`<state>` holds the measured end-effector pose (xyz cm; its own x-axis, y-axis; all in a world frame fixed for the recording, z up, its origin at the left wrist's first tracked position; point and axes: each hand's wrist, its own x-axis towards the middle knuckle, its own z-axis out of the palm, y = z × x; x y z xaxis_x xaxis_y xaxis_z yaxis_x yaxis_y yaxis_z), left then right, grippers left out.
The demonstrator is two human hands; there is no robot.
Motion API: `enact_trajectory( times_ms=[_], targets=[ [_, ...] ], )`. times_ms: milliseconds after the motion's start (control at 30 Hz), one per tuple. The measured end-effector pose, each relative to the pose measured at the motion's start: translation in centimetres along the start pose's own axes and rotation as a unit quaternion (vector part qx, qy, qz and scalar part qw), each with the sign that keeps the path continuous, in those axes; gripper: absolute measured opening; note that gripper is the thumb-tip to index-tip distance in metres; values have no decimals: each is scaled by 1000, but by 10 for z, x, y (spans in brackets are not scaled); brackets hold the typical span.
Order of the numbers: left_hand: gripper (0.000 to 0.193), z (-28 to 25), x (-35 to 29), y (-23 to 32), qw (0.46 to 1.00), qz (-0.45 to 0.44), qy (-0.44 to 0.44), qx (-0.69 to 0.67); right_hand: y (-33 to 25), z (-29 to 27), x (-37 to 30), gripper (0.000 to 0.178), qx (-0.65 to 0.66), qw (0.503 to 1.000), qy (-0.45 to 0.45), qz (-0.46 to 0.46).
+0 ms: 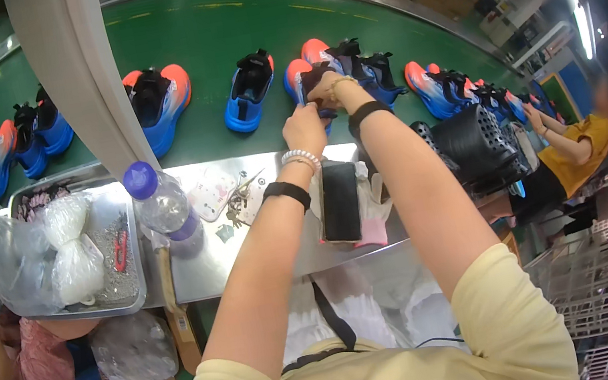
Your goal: Inspecting or assembling footwear on a factory production line.
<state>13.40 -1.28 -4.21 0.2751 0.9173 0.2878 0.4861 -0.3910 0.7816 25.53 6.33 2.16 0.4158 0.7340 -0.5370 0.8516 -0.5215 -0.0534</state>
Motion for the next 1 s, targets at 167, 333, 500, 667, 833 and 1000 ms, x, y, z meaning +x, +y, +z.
enact_trajectory(
  times_ms=[167, 333, 500, 667, 833, 1000],
  targets=[
    [27, -2, 3, 15, 999, -3, -26, 21, 21, -8, -17, 43, 41, 965, 244, -91],
    [27, -6, 2, 10, 999, 15, -48, 7, 13, -14, -6, 48, 85, 992, 92, -12],
    [27, -25, 2, 1, 997, 20, -67, 35, -13, 0, -15, 40, -51, 969, 205, -129],
    [34, -2, 0, 13, 997, 55, -39, 30, 14, 6, 12, 29, -27, 955, 271, -117],
    [33, -18, 4, 3, 990, 60, -5, 126, -4, 2, -44, 31, 105, 957, 222, -153],
    [44, -42, 21, -3, 969, 105, 15, 221, 58, 12, -138, 56, 114, 885, 276, -358]
  ],
)
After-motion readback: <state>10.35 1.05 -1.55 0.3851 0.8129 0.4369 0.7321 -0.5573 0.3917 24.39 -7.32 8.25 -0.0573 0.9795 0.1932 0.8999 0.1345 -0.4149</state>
